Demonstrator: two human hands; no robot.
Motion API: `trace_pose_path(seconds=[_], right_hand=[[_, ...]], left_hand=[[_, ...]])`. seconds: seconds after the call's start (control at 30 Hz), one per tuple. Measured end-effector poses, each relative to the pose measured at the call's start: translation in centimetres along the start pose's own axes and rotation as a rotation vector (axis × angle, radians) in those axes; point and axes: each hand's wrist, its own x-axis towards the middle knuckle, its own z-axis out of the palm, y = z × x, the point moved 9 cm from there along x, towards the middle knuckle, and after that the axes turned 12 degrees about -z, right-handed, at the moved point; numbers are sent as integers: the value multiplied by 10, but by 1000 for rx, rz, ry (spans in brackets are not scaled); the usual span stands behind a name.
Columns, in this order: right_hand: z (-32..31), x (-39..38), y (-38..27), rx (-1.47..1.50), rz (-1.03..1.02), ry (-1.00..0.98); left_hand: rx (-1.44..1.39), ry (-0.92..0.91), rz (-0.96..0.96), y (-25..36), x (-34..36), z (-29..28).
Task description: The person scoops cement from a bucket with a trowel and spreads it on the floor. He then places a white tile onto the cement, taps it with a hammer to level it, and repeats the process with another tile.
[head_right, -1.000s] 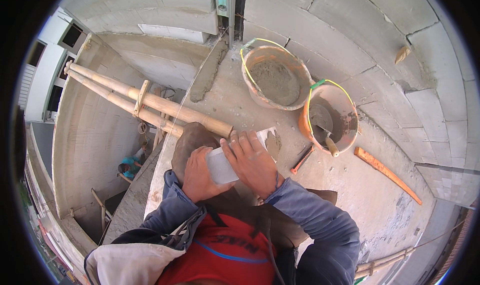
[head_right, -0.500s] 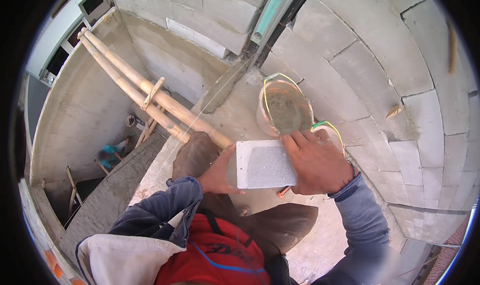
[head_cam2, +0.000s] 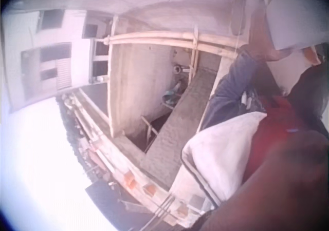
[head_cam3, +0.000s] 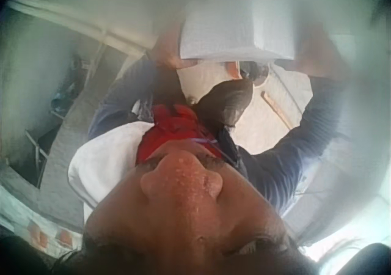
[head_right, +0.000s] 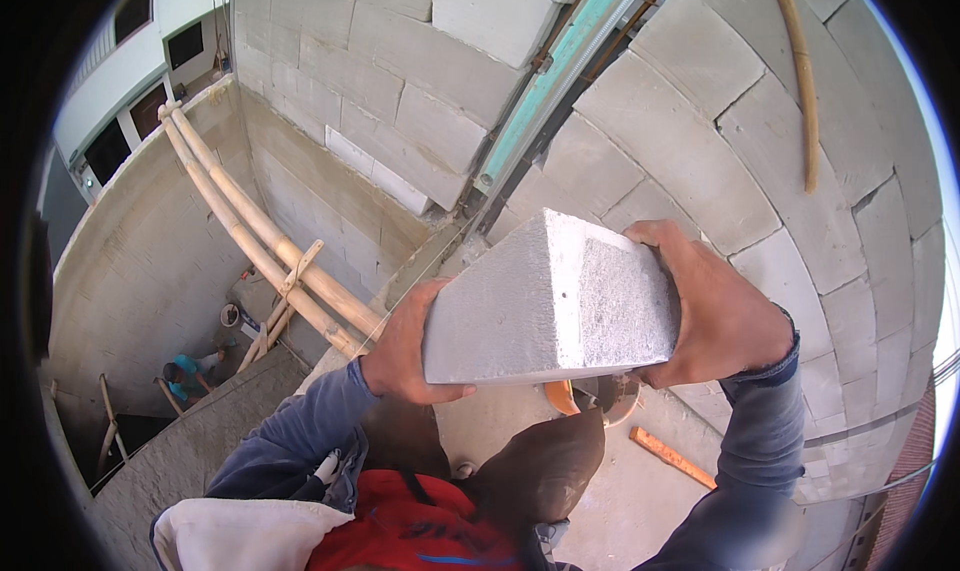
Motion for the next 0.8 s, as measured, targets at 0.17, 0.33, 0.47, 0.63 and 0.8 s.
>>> trace_pose_path(seconds=[0.17, 0.33, 0.47, 0.63, 0.8], right_hand=[[19, 24, 5, 209, -133, 151], [101, 97, 34, 461, -300, 110], [162, 162, 44, 400, -502, -5], [59, 272, 168, -574, -165, 379], [-16, 364, 342, -1177, 324, 8]], left_hand=[[247, -83, -97, 47, -16, -76], [619, -97, -318, 74, -40, -138], [898, -158, -571, 68, -70, -170], [1168, -320, -849, 73, -148, -189], [1261, -437, -1266, 80, -240, -197]])
